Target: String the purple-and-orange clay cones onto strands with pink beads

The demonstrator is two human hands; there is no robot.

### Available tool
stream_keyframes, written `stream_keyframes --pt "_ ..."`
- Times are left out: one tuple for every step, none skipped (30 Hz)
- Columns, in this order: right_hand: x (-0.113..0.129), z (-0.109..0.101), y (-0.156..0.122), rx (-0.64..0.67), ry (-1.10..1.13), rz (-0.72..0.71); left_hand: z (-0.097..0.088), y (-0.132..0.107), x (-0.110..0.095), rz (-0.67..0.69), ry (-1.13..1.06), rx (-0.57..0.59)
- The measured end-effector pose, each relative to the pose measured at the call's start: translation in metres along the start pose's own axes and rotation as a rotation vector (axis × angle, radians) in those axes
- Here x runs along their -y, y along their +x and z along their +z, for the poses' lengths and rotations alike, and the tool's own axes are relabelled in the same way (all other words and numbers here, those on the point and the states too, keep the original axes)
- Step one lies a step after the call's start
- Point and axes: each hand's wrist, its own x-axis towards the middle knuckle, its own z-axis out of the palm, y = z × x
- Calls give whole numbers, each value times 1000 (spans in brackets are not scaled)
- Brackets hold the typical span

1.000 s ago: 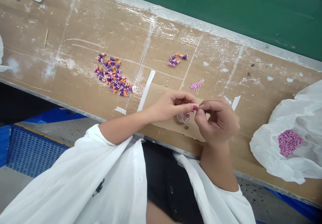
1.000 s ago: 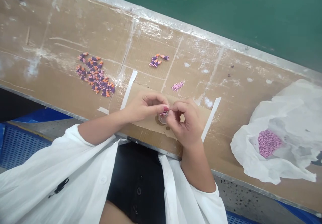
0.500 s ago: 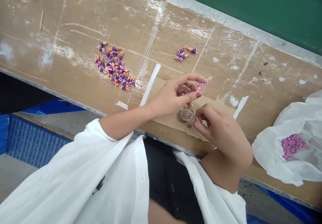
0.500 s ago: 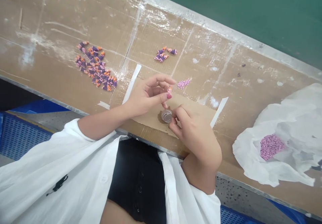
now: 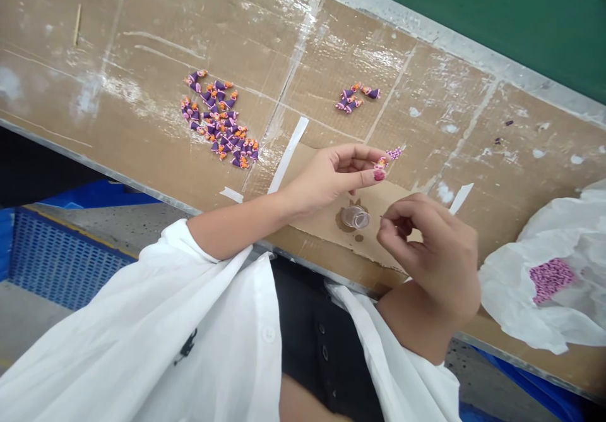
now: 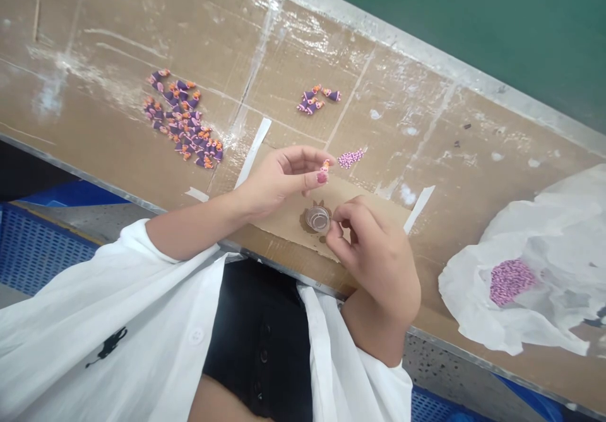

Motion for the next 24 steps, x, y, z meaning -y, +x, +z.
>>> stream_keyframes --pt "1 1 0 -85 37 5 1 -1 0 -49 -49 16" --pt "2 4 0 -176 70 7 2 -2 1 -97 -99 32" --pt "2 8 0 -265 96 6 3 -3 1 -140 -146 48" --pt "2 12 0 -345 115 4 4 -4 1 -179 -189 64" --pt "1 17 -1 -408 129 4 5 -5 1 -213 -227 83" --pt "1 21 -1 -453 133 5 6 -6 1 -243 -262 103" --pt "0 25 -1 -481 125 7 6 -7 1 -268 -292 120" --pt "0 28 -1 -492 106 9 6 -7 1 -291 -318 134" --pt "-1 31 -1 -499 81 6 6 -7 1 -311 -336 144" --pt "0 32 0 -505 51 0 6 -7 1 -329 -346 152" --pt "0 32 0 -510 21 -4 6 -7 1 -341 -349 159" --pt "0 32 1 -514 -4 -8 6 -7 1 -350 -348 170" --pt "1 32 2 -518 -19 -11 7 -7 1 -353 -346 181" --pt "1 32 3 -522 -26 -16 7 -7 1 -352 -345 191" --pt "2 31 4 -524 -27 -23 7 -8 0 -348 -346 197" --pt "2 31 5 -521 -28 -29 7 -8 0 -343 -347 195" --pt "3 30 5 -516 -29 -34 7 -8 0 -340 -347 189" --pt "3 30 6 -509 -36 -39 7 -8 -1 -339 -343 180" --pt "4 30 6 -501 -47 -40 7 -9 -2 -338 -336 172" --pt "4 30 5 -494 -62 -41 8 -9 -3 -335 -325 168" --pt "5 30 5 -490 -76 -39 8 -9 -3 -328 -312 167" --pt "6 29 5 -485 -86 -35 8 -9 -4 -321 -299 167" --pt "6 29 5 -479 -91 -34 9 -10 -4 -315 -286 170" --pt "7 29 5 -474 -94 -38 9 -10 -5 -311 -278 172"
